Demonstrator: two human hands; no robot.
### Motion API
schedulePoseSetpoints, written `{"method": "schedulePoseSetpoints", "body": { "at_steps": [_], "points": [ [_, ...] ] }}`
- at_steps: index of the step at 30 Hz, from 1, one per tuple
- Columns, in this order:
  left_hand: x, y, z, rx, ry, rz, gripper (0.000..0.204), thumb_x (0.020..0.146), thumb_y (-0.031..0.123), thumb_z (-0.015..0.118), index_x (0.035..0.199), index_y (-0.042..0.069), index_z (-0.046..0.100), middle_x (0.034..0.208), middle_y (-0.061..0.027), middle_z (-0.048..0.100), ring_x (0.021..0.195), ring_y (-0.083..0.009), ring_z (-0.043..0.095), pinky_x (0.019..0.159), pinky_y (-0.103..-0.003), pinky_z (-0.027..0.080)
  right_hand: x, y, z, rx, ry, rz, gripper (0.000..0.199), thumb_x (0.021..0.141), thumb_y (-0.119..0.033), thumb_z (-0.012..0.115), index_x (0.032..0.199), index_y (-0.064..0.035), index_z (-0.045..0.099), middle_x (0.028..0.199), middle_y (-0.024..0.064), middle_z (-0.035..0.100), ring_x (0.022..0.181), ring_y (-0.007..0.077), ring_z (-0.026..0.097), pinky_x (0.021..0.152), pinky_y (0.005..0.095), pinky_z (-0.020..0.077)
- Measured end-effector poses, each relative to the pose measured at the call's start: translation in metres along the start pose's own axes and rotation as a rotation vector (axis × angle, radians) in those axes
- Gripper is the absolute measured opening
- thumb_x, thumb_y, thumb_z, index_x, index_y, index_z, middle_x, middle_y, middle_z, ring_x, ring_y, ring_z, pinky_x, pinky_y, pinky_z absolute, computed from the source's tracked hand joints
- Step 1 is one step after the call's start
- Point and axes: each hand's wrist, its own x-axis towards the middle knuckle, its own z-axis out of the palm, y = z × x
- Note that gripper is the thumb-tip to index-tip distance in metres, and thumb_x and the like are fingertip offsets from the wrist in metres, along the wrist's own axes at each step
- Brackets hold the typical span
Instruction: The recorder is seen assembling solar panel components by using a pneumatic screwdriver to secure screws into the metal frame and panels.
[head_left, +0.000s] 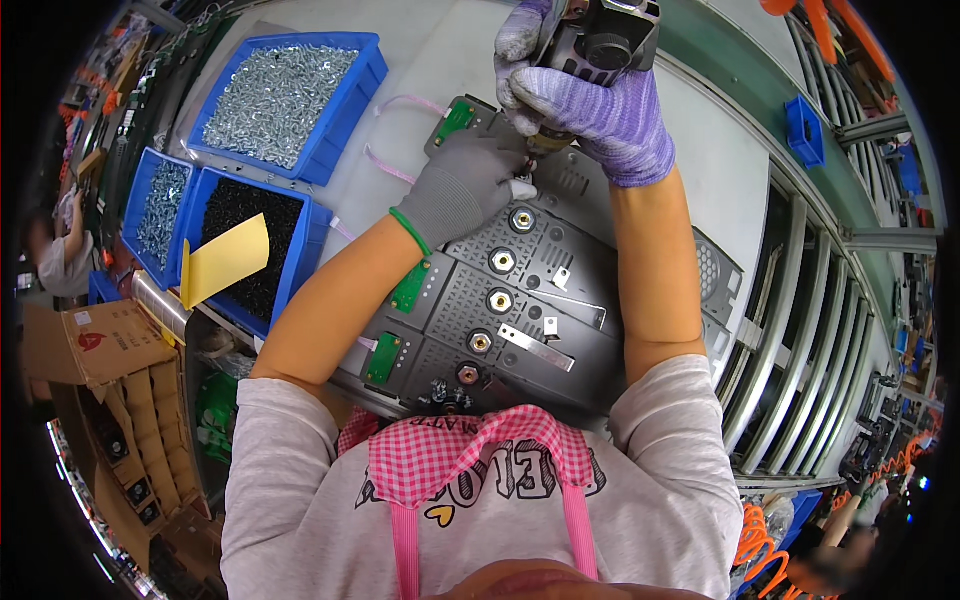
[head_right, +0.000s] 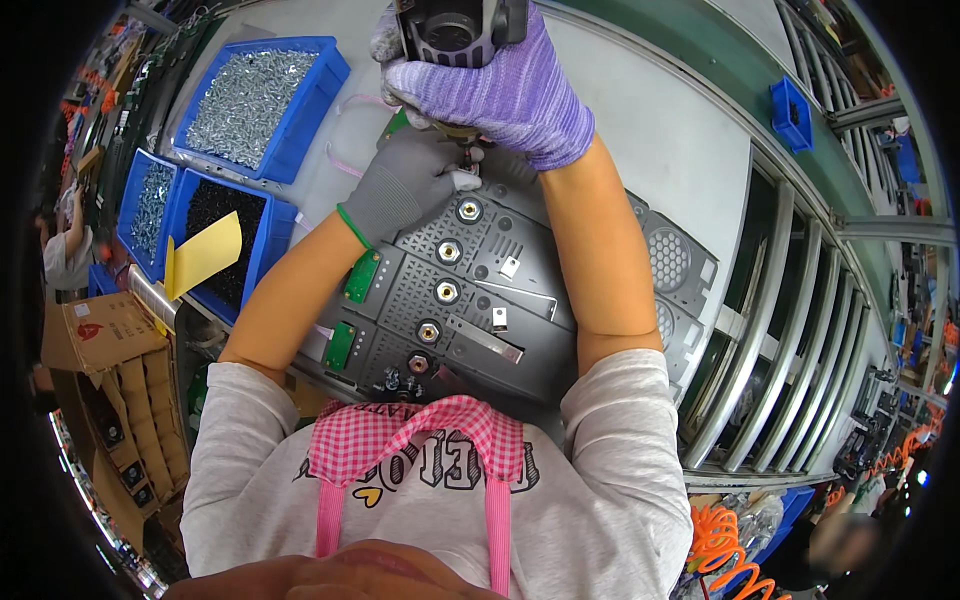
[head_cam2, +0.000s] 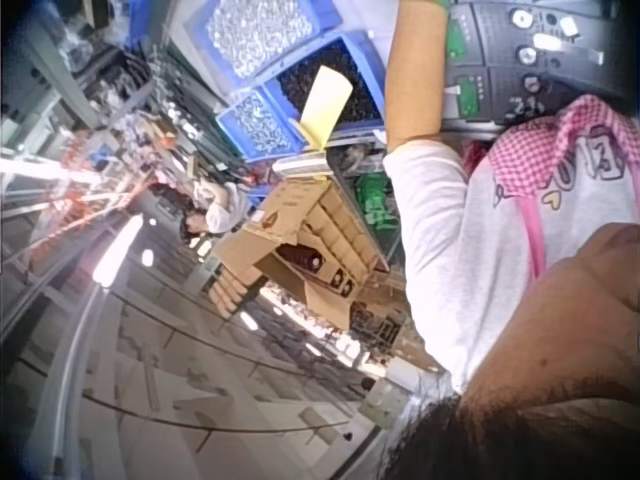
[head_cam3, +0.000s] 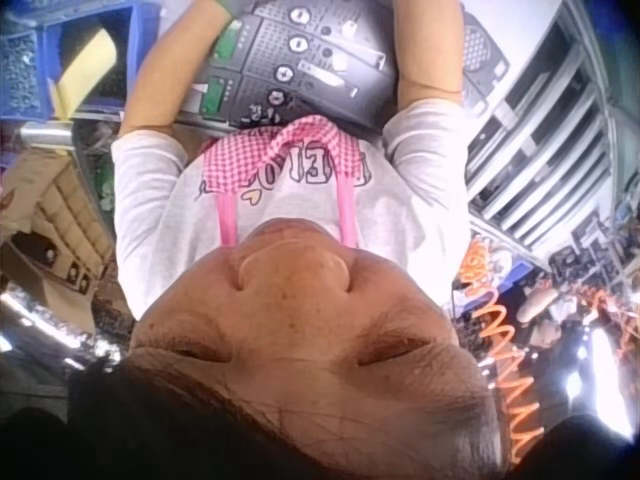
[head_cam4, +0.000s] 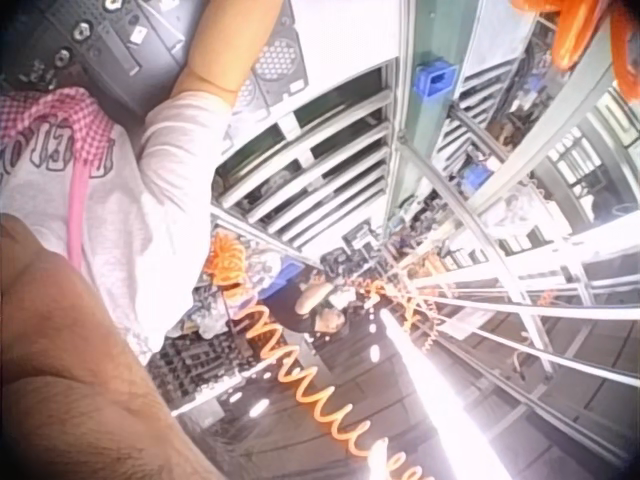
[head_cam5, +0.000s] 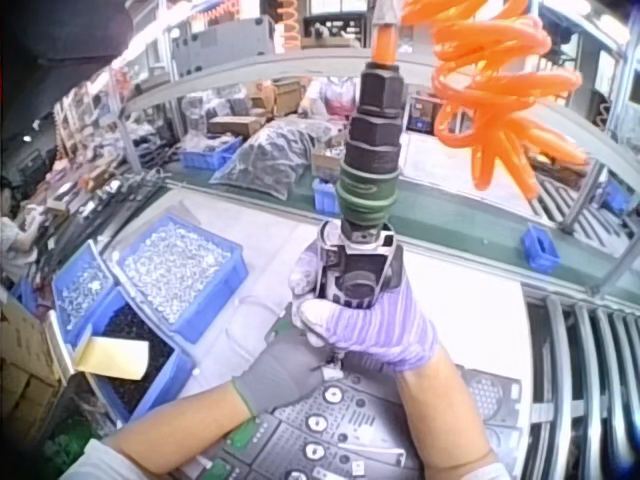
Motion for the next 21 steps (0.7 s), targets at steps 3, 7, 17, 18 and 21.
{"method": "schedulePoseSetpoints", "body": {
  "at_steps": [3,7,17,18,21],
  "points": [
    [-0.002,0.001,0.002,-0.025,0.010,-0.011,0.034,0.085,0.038,0.067,0.098,0.006,0.070,0.094,-0.0117,0.068,0.094,-0.0320,0.063,0.086,-0.044,0.046,-0.003,-0.003,-0.002,0.045,-0.062,0.067,0.029,0.080,-0.011,0.076,0.102,0.0008,0.062,0.081,0.0097,0.064,0.062,0.0160,0.061,0.051,0.0273,0.0498],
    [-0.004,0.000,0.003,-0.002,0.016,-0.001,0.034,0.085,0.037,0.067,0.097,0.006,0.070,0.094,-0.0123,0.067,0.094,-0.0327,0.063,0.085,-0.045,0.046,-0.005,-0.003,-0.001,0.082,-0.106,0.067,0.028,0.080,-0.011,0.075,0.102,0.0009,0.062,0.081,0.0095,0.064,0.063,0.0163,0.061,0.051,0.0273,0.0501],
    [0.002,-0.017,0.019,-0.013,0.024,0.023,0.034,0.086,0.039,0.066,0.102,0.008,0.070,0.102,-0.0111,0.069,0.102,-0.0323,0.062,0.088,-0.045,0.047,-0.003,-0.016,0.014,0.154,-0.076,0.107,0.039,0.074,-0.012,0.080,0.099,-0.0019,0.053,0.072,0.0085,0.058,0.052,0.0182,0.057,0.043,0.0301,0.0461],
    [0.003,-0.019,0.019,0.010,-0.002,0.006,0.035,0.086,0.040,0.065,0.103,0.009,0.070,0.102,-0.0119,0.068,0.102,-0.0331,0.062,0.088,-0.045,0.048,-0.002,-0.013,0.017,0.155,-0.077,0.096,0.042,0.073,-0.016,0.082,0.099,-0.0013,0.053,0.072,0.0087,0.059,0.050,0.0179,0.056,0.041,0.0303,0.0451],
    [-0.002,-0.010,0.006,0.053,-0.034,0.008,0.036,0.085,0.039,0.066,0.107,0.010,0.069,0.104,-0.0143,0.067,0.102,-0.0339,0.061,0.088,-0.044,0.048,0.011,-0.011,0.012,0.071,-0.096,0.154,0.046,0.074,-0.019,0.081,0.107,-0.0004,0.055,0.077,0.0109,0.063,0.054,0.0195,0.061,0.046,0.0267,0.0471]
  ]
}}
